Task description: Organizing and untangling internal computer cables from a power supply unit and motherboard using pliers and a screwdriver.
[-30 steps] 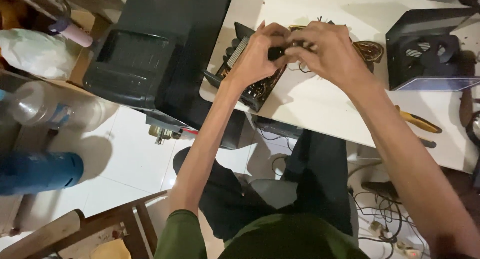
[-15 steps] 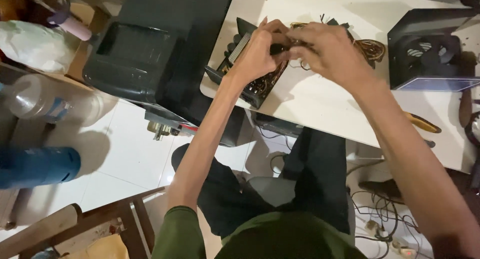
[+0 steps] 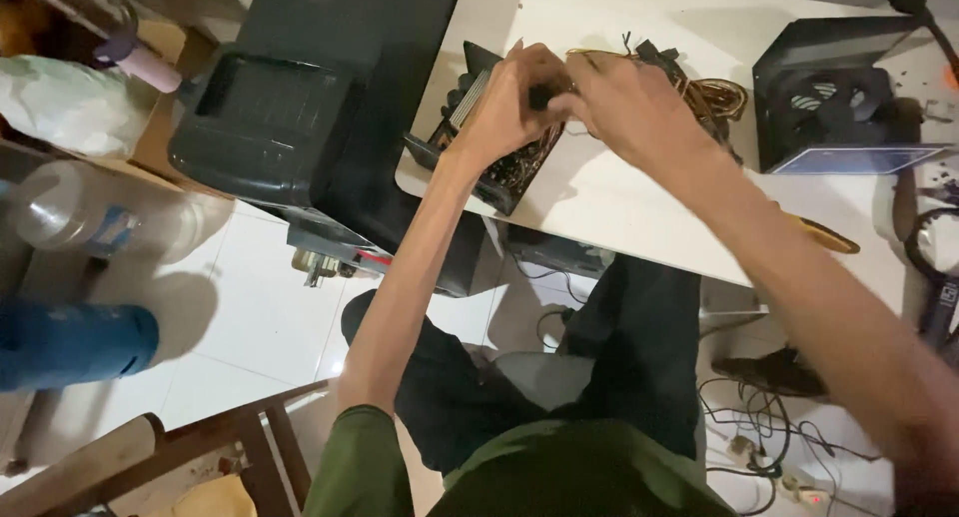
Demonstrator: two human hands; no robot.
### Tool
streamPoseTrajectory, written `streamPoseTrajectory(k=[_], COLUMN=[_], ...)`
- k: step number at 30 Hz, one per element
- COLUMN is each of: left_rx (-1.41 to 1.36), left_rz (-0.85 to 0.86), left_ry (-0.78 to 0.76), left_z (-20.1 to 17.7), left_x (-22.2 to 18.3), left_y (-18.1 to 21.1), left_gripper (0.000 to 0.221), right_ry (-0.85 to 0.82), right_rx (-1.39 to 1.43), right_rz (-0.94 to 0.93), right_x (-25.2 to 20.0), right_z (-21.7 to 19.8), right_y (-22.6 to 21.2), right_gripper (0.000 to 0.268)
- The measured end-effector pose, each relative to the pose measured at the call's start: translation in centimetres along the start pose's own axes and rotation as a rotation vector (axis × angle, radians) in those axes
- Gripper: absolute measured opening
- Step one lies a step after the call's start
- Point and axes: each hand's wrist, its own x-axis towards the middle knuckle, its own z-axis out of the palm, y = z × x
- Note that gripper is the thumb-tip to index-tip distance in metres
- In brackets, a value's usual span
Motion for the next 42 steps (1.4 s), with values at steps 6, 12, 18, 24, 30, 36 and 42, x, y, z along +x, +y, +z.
streamPoseTrajectory(k=[6,12,18,24,30,36,42], left_rx=[0.066,-0.014,0.037,0.042,0.078,0.043,-0.052], left_rz=[0.067,-0.021,-0.04,-0.066,-0.096,-0.16,-0.136], left_ry=[-0.026,0.064,0.072,0.01,-0.006,0.077,0.062], left_z=[0.5,0.5,0.2,0.5,0.4,0.1,0.0], left_x=[-0.7,-0.2,-0.1,-0.5,-0.6,-0.6,-0.8], left_y=[-2.1,-1.9,-0.6,-1.5,-1.9,-2.1,-1.9], left_gripper=[0.026,0.038,0.039,0.024,0.025,0.045,0.033], right_ry=[-0.264,-0.383,-0.303,-0.185,-0.339,-0.43,-0.415], right_rx=[-0.086,-0.208,-0.342,-0.407,-0.419,-0.493,-0.598], right_rz=[-0.111,-0.12,-0.114,-0.14,-0.077,-0.217,-0.337], right_x=[1.0,2.5,2.2,1.7,2.5,2.7,2.9], right_z=[-2.6,-2.1,-0.6,0.6,0.9,0.7,1.6], right_y=[0.6,0.5,1.3,2.1,1.7,1.3,2.9], right_gripper=[0.018,0.014,0.036,0.045,0.059,0.017,0.019])
